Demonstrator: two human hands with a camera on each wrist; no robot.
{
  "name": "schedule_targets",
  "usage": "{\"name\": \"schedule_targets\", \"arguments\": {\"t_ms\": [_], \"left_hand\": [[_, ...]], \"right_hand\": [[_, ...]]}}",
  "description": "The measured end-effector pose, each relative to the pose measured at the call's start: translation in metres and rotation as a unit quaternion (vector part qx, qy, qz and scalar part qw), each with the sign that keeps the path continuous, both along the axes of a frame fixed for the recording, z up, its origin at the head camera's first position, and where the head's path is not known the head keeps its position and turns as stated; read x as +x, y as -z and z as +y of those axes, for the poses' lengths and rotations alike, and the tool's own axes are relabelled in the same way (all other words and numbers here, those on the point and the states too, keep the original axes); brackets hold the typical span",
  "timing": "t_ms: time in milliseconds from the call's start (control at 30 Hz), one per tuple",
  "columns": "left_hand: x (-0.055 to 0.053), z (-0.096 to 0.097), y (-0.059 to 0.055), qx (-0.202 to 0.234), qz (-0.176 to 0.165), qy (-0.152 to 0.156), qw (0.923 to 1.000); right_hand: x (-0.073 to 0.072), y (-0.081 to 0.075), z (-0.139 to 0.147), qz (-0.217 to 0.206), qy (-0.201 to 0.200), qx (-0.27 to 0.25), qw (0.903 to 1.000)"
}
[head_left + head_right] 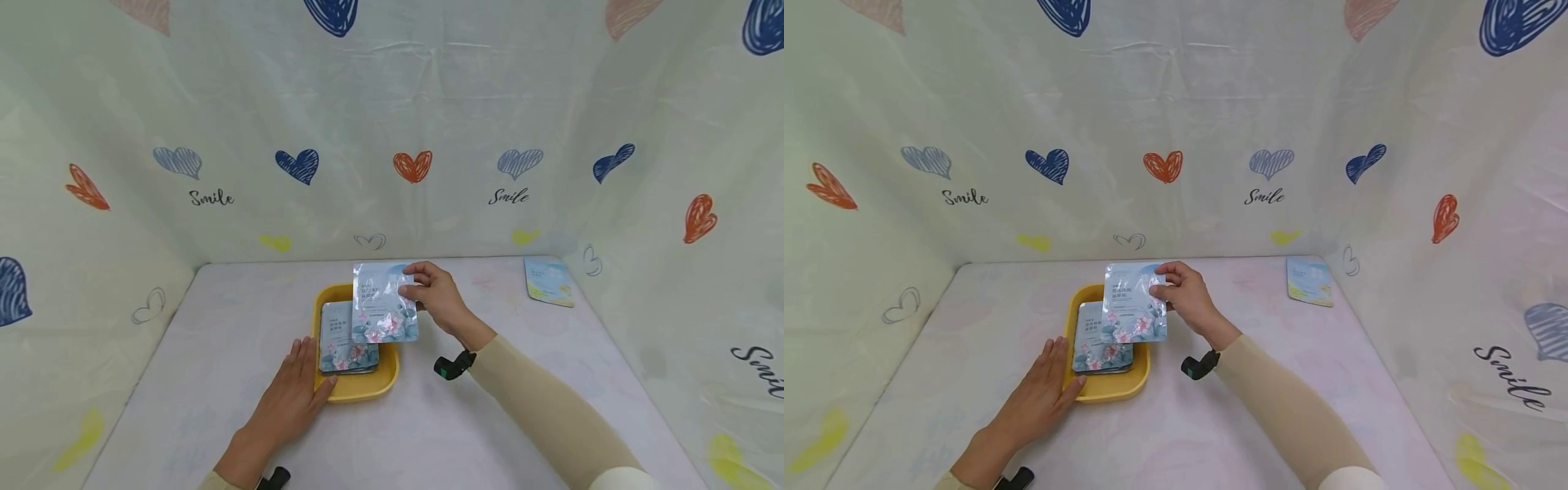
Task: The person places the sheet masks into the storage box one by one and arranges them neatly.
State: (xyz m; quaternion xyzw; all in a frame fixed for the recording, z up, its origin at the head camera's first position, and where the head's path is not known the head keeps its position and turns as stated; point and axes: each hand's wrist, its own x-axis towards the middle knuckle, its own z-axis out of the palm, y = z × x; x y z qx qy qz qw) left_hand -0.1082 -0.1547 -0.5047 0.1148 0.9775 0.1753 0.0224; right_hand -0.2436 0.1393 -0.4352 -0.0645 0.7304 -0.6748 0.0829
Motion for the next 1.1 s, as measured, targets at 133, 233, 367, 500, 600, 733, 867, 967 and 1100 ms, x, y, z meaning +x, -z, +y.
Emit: {"name": "schedule_targets", "arguments": {"t_ms": [133, 233, 367, 500, 600, 733, 867, 967, 1100], "left_hand": [[0.0, 0.0, 0.0, 0.0, 0.002, 0.001, 1.0], [0.0, 0.0, 0.0, -0.001, -0.001, 0.001, 1.0], [-0.001, 0.0, 0.0, -0.004, -0.008, -0.001, 1.0], [-0.001, 0.0, 0.0, -0.006, -0.011, -0.002, 0.9999], [-0.001, -0.001, 0.0, -0.005, -0.006, 0.0, 1.0], [0.001, -0.002, 0.0, -0.001, 0.003, 0.004, 1.0], [0.001, -0.001, 0.0, 0.003, 0.003, 0.006, 1.0], [0.002, -0.001, -0.001, 0.006, 0.002, 0.006, 1.0], [0.001, -0.002, -0.001, 0.006, -0.001, 0.005, 1.0]], "right_hand": [[0.001, 0.003, -0.011, -0.006, -0.009, -0.009, 0.9999], [0.001, 0.006, -0.021, -0.011, -0.015, -0.019, 0.9997], [-0.001, 0.013, -0.033, -0.021, -0.021, -0.023, 0.9993], [-0.002, 0.02, -0.043, -0.024, -0.025, -0.014, 0.9993], [-0.003, 0.026, -0.05, -0.025, -0.026, -0.009, 0.9993], [-0.005, 0.036, -0.058, -0.035, -0.02, -0.002, 0.9992], [-0.006, 0.042, -0.065, -0.041, -0.009, 0.019, 0.9989], [-0.006, 0.044, -0.069, -0.042, -0.005, 0.045, 0.9981], [-0.004, 0.045, -0.074, -0.036, -0.003, 0.095, 0.9948]]}}
